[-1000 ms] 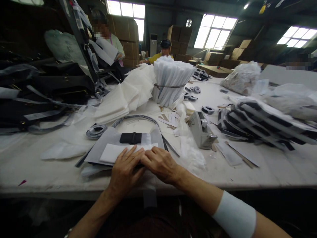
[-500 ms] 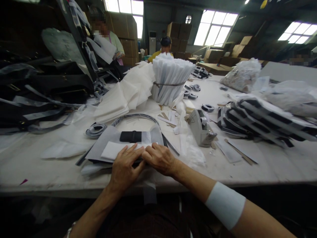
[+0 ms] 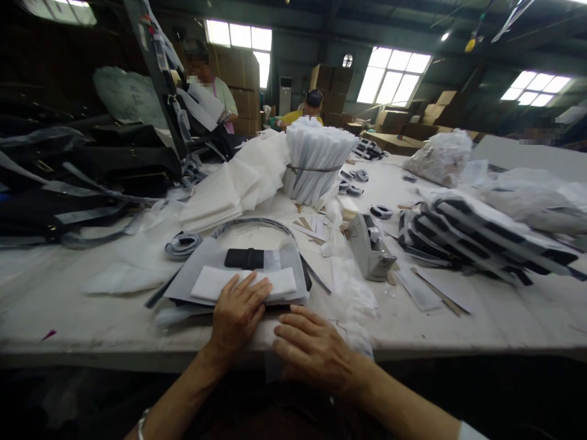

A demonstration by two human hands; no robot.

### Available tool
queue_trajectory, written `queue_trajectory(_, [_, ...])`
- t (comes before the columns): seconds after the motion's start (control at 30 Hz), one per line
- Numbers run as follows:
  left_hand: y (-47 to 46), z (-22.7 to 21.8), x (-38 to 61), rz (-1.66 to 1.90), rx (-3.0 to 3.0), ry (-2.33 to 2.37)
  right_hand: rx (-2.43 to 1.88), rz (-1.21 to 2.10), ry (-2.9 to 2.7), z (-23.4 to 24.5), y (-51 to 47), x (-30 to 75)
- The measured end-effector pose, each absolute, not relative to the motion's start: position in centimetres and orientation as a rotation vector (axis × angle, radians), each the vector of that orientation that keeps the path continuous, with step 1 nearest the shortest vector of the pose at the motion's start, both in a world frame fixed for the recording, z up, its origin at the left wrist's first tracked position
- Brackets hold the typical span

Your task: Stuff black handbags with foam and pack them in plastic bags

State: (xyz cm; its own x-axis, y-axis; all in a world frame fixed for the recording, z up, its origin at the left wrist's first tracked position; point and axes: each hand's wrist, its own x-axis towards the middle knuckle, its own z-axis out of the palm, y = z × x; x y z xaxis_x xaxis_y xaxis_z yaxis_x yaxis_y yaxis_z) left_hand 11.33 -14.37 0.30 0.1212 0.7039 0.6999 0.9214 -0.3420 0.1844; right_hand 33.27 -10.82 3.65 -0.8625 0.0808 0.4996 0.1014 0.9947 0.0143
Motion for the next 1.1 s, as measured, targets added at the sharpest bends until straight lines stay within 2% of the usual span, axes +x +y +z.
queue_trajectory(0.13, [-14.5, 0.3, 11.2, -1.049, -2.119, -1.582, -0.269, -0.121, -2.640, 0.3, -12.8, 34.0])
queue_trajectory(0.3, [-14.5, 0.4, 11.1, -1.040, -2.112, -1.549, -0.293, 0.112, -2.467, -1.1, -11.8, 32.1])
queue_trajectory(0.43, [-14.5, 0.5, 11.1, -1.053, -2.094, -1.517, -0.323, 0.396, -2.304, 0.0, -11.6, 31.3])
queue_trajectory(0.53, [-14.5, 0.5, 11.1, -1.053, -2.085, -1.497, -0.413, 0.483, -2.276, 1.3, -11.8, 31.2])
queue_trajectory(0.67, [-14.7, 0.3, 11.1, -1.000, -2.084, -1.504, -0.397, 0.414, -2.314, 3.3, -11.6, 30.8])
queue_trajectory(0.87, [-15.0, 0.1, 11.4, -1.066, -2.089, -1.500, -0.380, 0.095, -2.362, 5.8, -10.3, 29.5])
queue_trajectory(1.1, [-15.9, 1.5, 11.5, -1.161, -2.204, -1.624, -0.632, 0.309, -2.414, 5.7, -8.7, 28.7])
